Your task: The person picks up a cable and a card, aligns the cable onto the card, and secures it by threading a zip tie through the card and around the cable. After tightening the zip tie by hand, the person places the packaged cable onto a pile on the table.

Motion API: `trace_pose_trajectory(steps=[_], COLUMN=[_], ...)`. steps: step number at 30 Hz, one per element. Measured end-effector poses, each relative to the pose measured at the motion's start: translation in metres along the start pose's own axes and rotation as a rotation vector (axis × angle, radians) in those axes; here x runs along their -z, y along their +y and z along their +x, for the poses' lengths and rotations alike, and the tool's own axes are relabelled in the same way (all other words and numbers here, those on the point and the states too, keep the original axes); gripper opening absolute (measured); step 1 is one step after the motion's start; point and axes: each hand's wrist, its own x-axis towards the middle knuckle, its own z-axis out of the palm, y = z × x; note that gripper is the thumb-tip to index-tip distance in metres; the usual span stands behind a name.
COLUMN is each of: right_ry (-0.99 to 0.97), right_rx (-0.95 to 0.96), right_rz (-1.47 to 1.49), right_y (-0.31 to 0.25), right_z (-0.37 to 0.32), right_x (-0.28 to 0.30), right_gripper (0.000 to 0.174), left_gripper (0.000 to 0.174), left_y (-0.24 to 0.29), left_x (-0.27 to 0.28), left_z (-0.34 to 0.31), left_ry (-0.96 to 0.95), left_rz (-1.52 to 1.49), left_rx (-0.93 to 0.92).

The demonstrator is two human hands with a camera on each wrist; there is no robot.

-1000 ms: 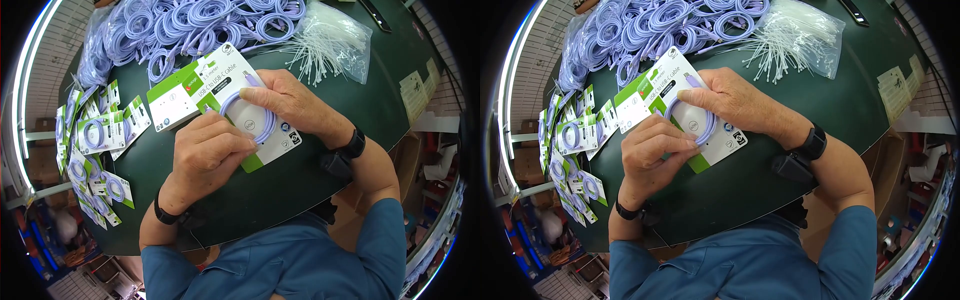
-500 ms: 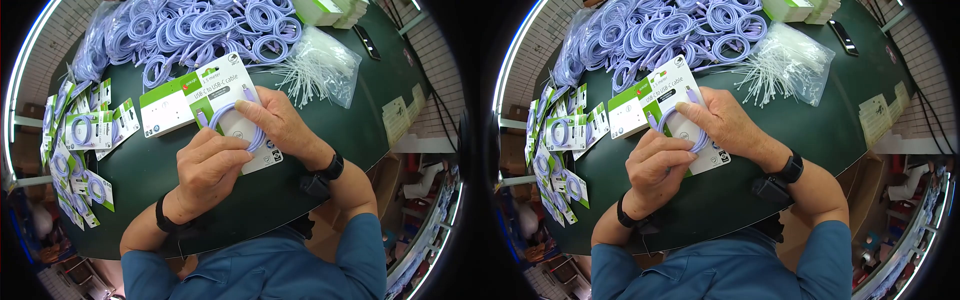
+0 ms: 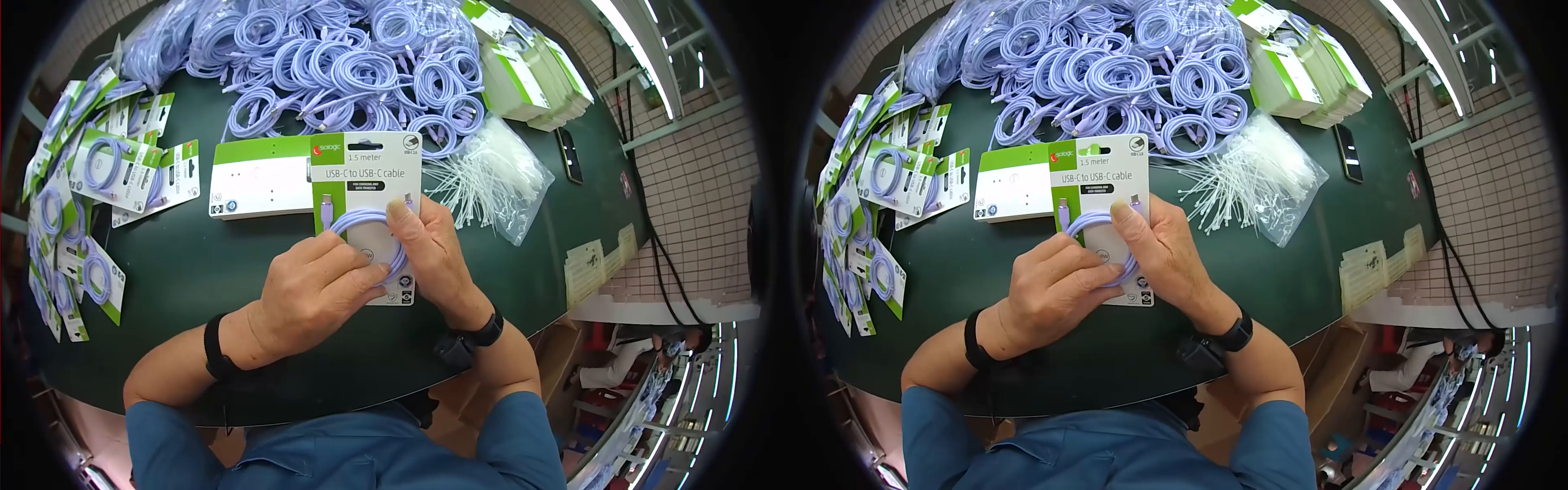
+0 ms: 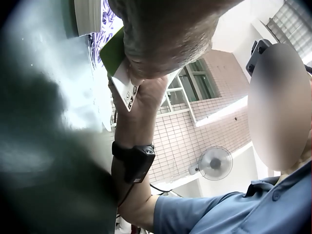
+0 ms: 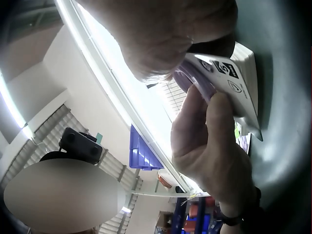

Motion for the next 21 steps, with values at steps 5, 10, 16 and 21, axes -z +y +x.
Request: trace_pose_trajectory(steps=[5, 10, 16, 21], right_ry=[0.071, 0.139, 0.168, 0.294], right_rx=[0.014, 0.040, 0.103, 0.272], right_rz=[0.021, 0.019, -0.056, 0.057], right_y=[0.003, 0.006, 0.003, 0.005], right_z=[-0.002, -0.003, 0.001, 0.001], right_x=[-0.004, -0.005, -0.003, 0.004], right_gripper=[0.037, 0.033, 0.033, 0.035], left_gripper=[0.034, 0.031, 0.029, 0.046], left_y=[0.001, -0.003, -0.017, -0.002], left_x=[-0.001, 0.002, -0.002, 0.020], left_z=[-0.001, -0.001, -0.002, 0.017], left_ry=[-0.028, -0.035, 0.006, 0.289], left_rz=[0.080, 0.079, 0.002, -0.051], left_rx=[-0.013, -0.041, -0.072, 0.176])
